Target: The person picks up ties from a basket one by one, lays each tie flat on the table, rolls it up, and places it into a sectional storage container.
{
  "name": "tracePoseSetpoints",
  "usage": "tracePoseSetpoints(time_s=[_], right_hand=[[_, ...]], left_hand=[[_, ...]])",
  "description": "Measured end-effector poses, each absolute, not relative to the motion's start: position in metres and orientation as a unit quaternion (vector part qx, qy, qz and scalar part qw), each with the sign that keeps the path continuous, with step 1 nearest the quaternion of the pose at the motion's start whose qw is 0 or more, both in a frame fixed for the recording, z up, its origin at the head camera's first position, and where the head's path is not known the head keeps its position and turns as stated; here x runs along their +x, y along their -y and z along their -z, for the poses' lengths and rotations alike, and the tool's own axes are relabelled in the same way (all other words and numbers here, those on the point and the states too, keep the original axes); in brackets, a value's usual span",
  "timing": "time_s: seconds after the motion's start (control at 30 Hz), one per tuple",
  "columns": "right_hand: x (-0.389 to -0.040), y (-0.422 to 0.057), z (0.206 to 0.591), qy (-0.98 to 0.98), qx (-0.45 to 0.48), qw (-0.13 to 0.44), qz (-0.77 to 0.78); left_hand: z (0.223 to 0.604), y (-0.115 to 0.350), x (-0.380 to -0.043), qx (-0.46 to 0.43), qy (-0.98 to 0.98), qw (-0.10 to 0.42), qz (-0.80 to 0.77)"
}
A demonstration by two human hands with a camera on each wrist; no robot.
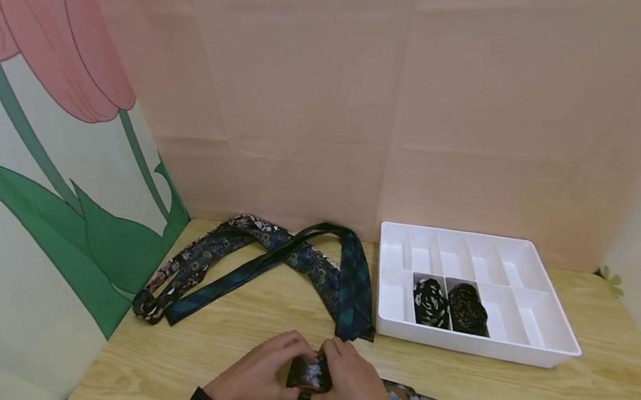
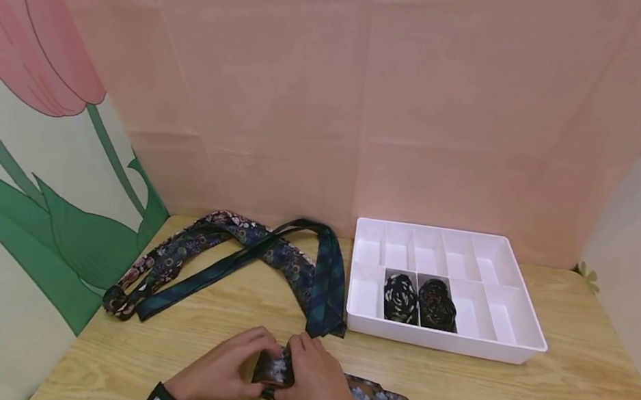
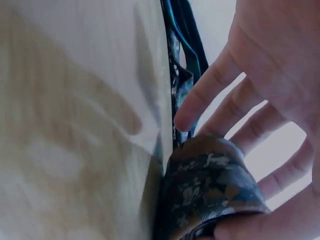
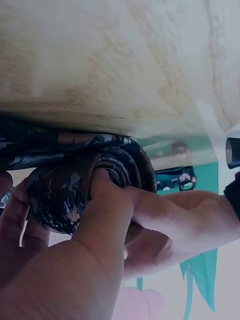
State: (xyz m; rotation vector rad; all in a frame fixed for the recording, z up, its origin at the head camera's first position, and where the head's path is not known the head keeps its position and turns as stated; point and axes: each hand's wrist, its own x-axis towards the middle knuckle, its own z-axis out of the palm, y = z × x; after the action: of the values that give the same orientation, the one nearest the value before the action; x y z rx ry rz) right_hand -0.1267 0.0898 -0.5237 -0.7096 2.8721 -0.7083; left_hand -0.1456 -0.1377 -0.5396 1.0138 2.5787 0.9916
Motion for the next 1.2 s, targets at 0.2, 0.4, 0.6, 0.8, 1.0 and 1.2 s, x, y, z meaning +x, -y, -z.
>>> tracePoseSetpoints(time_s=[0.2, 0.4, 0.6, 0.8, 1.0, 1.2], right_hand=[[-0.123, -0.095, 0.527, -0.941, -0.231, 0.041, 0.243], [-0.118, -0.102, 0.532, -0.941, -0.224, 0.046, 0.248], [-0.113, -0.105, 0.532, -0.938, -0.216, 0.038, 0.268], [-0.112, -0.104, 0.533, -0.941, -0.207, 0.027, 0.265], [-0.111, -0.105, 0.534, -0.943, -0.208, 0.026, 0.257], [-0.111, -0.107, 0.535, -0.943, -0.197, 0.045, 0.263]], left_hand=[[0.54, 0.135, -0.144, 0.354, -0.876, 0.079, -0.318], [0.54, 0.135, -0.144, 0.375, -0.872, 0.083, -0.305], [0.539, 0.132, -0.143, 0.373, -0.879, 0.078, -0.288], [0.538, 0.128, -0.142, 0.362, -0.883, 0.075, -0.291], [0.535, 0.126, -0.139, 0.358, -0.887, 0.063, -0.286], [0.534, 0.122, -0.139, 0.366, -0.881, 0.065, -0.294]])
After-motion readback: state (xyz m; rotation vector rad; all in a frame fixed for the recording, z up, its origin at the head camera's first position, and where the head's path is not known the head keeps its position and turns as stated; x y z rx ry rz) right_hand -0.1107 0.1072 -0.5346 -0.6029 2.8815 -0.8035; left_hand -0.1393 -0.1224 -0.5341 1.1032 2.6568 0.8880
